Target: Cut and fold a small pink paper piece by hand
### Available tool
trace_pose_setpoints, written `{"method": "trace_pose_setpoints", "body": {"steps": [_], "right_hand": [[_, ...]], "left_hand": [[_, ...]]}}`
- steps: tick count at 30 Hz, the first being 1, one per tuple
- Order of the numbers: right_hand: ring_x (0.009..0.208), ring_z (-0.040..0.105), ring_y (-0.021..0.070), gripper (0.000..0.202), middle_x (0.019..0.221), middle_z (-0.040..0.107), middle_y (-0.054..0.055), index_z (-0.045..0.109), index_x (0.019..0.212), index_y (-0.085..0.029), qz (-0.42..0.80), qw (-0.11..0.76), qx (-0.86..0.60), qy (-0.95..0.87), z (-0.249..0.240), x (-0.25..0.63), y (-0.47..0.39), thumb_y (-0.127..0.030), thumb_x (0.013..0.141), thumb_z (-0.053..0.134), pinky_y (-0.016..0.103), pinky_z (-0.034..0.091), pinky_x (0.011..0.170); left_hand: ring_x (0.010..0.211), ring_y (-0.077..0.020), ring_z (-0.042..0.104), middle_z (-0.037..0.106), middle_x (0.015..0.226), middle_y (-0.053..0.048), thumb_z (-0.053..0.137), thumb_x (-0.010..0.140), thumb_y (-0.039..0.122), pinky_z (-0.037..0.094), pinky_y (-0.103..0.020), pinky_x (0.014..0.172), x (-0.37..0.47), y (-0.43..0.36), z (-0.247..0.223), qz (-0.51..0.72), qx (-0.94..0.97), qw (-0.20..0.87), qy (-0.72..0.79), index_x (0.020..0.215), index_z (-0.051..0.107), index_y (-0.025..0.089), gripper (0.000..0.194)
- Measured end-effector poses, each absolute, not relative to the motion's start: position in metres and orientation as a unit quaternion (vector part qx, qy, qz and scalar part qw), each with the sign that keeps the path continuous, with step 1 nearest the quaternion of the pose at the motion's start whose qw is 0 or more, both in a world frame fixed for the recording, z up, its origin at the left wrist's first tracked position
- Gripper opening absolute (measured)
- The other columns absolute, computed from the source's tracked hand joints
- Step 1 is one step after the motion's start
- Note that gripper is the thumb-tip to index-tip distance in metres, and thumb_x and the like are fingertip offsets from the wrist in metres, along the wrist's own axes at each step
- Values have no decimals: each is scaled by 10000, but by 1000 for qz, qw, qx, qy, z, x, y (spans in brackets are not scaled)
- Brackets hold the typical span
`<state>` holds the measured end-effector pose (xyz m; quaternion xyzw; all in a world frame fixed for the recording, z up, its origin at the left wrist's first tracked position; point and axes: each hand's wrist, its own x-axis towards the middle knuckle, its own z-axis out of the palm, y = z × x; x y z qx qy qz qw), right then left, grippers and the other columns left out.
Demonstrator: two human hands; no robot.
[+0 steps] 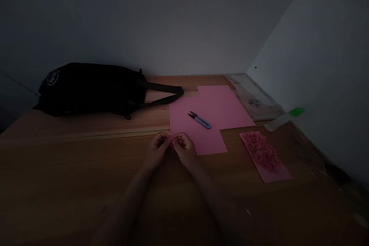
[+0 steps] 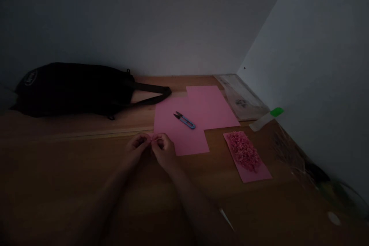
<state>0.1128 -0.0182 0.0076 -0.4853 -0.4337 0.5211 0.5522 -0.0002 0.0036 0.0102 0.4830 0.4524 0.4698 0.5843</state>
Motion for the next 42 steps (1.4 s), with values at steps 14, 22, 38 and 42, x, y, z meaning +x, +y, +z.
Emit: {"method": "trace_pose_setpoints", "body": {"steps": [14, 22, 38, 42], "right_hand": [[420, 455, 83, 75, 487, 489, -70, 490, 754, -206, 513, 549, -493, -439, 9, 113, -19, -276, 743, 515, 191, 360, 405], [421, 450, 82, 90, 491, 481, -70, 489, 757, -215, 528, 543, -483, -440, 9, 114, -18, -301, 750, 515, 189, 367, 400], [432, 454, 89, 94, 496, 483, -67, 487, 730, -207, 527, 531, -494, -442, 10, 115, -18, -294, 739, 520, 197, 349, 417], [442, 460, 87, 99, 498, 490, -67, 499, 737, -205, 525, 530, -492, -448, 10, 115, -19, -297, 733, 536, 194, 348, 419]], "left_hand": [[537, -88, 499, 542, 625, 25, 625, 694, 280, 398, -192, 504, -1, 5, 7, 470, 494, 579, 447, 736, 546, 167, 144], [539, -86, 502, 547, 622, 29, 634, 684, 262, 398, -194, 517, -1, 3, 12, 474, 492, 578, 447, 711, 559, 168, 123], [525, -81, 493, 539, 617, 37, 645, 668, 255, 390, -197, 516, -3, 3, 14, 467, 473, 607, 435, 730, 549, 168, 143], [513, -82, 485, 533, 603, 35, 644, 667, 263, 384, -197, 496, -2, 3, 14, 467, 463, 619, 428, 717, 551, 171, 140]]}}
